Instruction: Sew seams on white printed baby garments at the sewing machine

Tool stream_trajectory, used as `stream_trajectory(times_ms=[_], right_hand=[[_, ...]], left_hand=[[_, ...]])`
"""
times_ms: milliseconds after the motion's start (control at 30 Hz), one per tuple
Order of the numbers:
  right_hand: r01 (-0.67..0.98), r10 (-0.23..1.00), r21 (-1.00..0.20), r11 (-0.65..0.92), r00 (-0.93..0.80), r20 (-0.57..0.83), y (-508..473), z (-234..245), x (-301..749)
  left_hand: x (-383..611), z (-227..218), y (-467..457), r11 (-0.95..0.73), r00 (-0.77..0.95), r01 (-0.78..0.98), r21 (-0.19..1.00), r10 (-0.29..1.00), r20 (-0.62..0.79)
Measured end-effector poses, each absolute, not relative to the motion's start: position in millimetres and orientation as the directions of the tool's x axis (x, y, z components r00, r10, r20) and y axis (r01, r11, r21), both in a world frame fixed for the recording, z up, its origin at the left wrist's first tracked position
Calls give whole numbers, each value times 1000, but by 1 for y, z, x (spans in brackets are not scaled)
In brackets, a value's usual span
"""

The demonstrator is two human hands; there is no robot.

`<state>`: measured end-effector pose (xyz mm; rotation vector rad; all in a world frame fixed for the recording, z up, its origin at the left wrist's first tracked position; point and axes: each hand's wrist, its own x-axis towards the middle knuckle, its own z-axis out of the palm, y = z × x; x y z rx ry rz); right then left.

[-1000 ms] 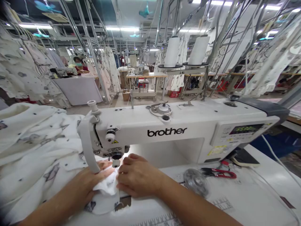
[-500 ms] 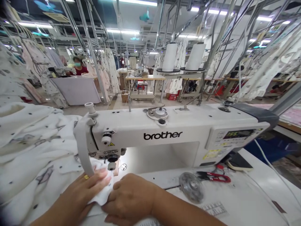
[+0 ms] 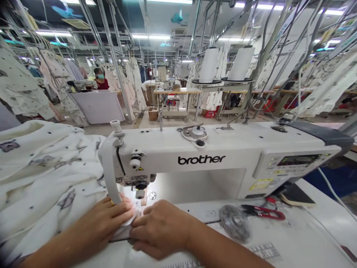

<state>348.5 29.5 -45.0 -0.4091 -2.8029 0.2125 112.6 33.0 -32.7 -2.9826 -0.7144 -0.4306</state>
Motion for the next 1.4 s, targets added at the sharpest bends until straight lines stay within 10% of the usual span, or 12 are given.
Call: stream_trajectory(times_ms=[733,1000,1400], right_hand=[[283,440,-487,826,-864,244,35,-33,358],[352,508,-429,832,-793,335,37,-31,361],[391,406,-109,914,-891,204,38,-28,355]], left_hand=[[118,-41,29,-902,873,374,-215,265,409],[123,-33,24,-895,823,433,103,439,360],[117,-41,26,-901,820,433,-27,382,426]])
